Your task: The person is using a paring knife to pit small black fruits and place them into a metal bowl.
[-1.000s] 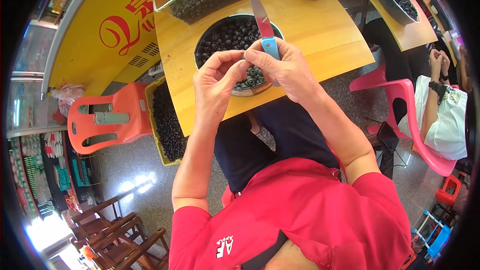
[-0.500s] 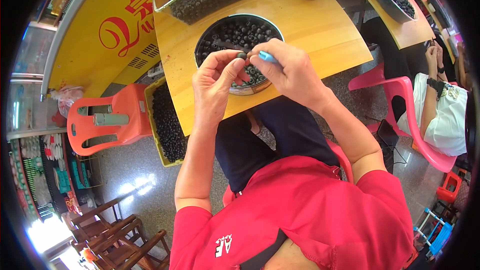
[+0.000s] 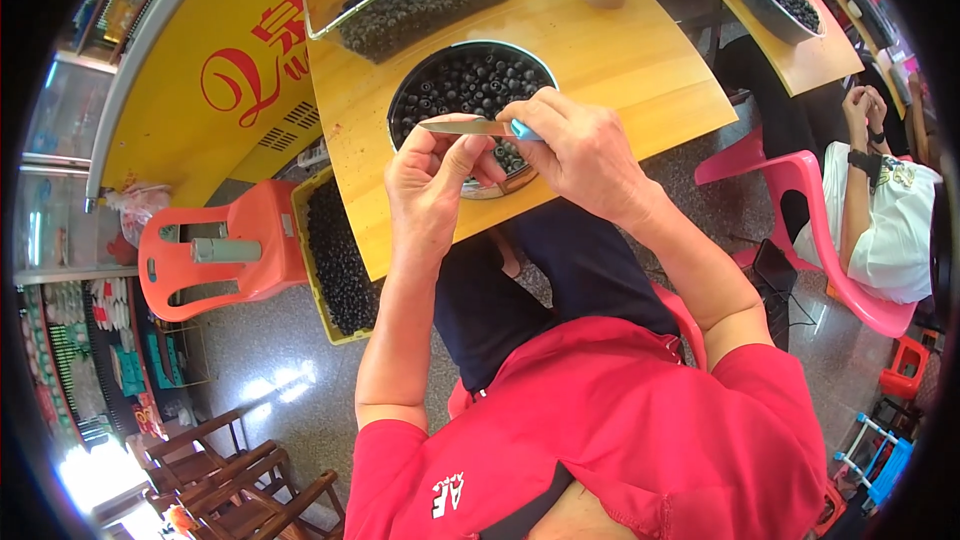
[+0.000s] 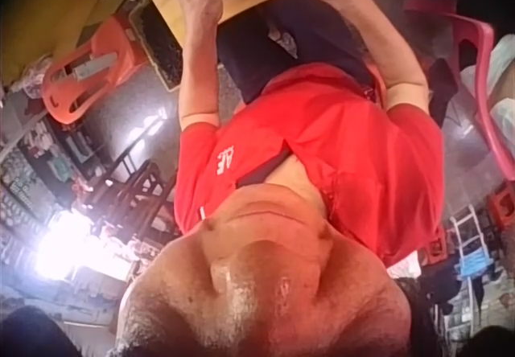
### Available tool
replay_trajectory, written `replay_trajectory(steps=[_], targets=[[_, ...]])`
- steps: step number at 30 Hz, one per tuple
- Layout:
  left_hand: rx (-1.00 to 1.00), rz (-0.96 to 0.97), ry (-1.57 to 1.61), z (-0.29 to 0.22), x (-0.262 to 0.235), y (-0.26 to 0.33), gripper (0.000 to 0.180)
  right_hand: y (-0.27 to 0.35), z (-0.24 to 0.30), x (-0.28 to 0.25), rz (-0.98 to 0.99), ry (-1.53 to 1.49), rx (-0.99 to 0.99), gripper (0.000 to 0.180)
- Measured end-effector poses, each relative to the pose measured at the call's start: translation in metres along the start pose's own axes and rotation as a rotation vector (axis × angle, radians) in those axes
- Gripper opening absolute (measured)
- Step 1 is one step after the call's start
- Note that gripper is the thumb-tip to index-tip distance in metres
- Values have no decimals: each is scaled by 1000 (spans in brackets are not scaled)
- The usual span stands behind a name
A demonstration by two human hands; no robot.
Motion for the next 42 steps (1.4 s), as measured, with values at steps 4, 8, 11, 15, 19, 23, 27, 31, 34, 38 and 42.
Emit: replay_trajectory(steps=[4, 8, 11, 15, 19, 23, 27, 31, 34, 38, 42], targets=[[35, 29, 56, -4, 1, 4, 16, 0, -7, 0, -5, 19, -6, 14], [44, 28, 80, -11, 4, 9, 15, 1, -29, 3, -4, 17, 144, 12], [53, -5, 24, -7, -1, 9, 17, -4, -18, 1, 100, -361, 339, 19], [89, -11, -43, -7, 0, 10, 17, -1, -11, 20, 246, -883, 592, 26], [154, -11, -119, -8, -3, 11, 16, 2, -11, 29, 239, -995, 598, 25], [212, 28, -203, -17, -11, 16, 16, 6, -14, 37, 259, -1042, 699, 22], [289, -302, -401, -32, -78, 24, 15, 6, -39, 22, 97, -878, 583, 20], [122, -484, -549, 10, -191, 52, 14, 23, -84, 2, -66, -744, 676, 20], [-2, -502, -851, 65, -283, 94, 21, 39, -123, 11, -154, -719, 744, 21], [52, -583, -1195, 74, -296, 110, 24, 52, -136, 19, -237, -786, 787, 22], [327, -511, -912, -6, -177, 52, 17, 61, -143, 14, -256, -862, 820, 22]])
Point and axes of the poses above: each hand's wrist, its own y-axis away from the middle knuckle, its own x-axis out of the palm, z = x × y, the point moved 6 cm from there along -y, towards the middle knuckle, and after that the axes turned 4 degrees about x, right-handed, at the moved point
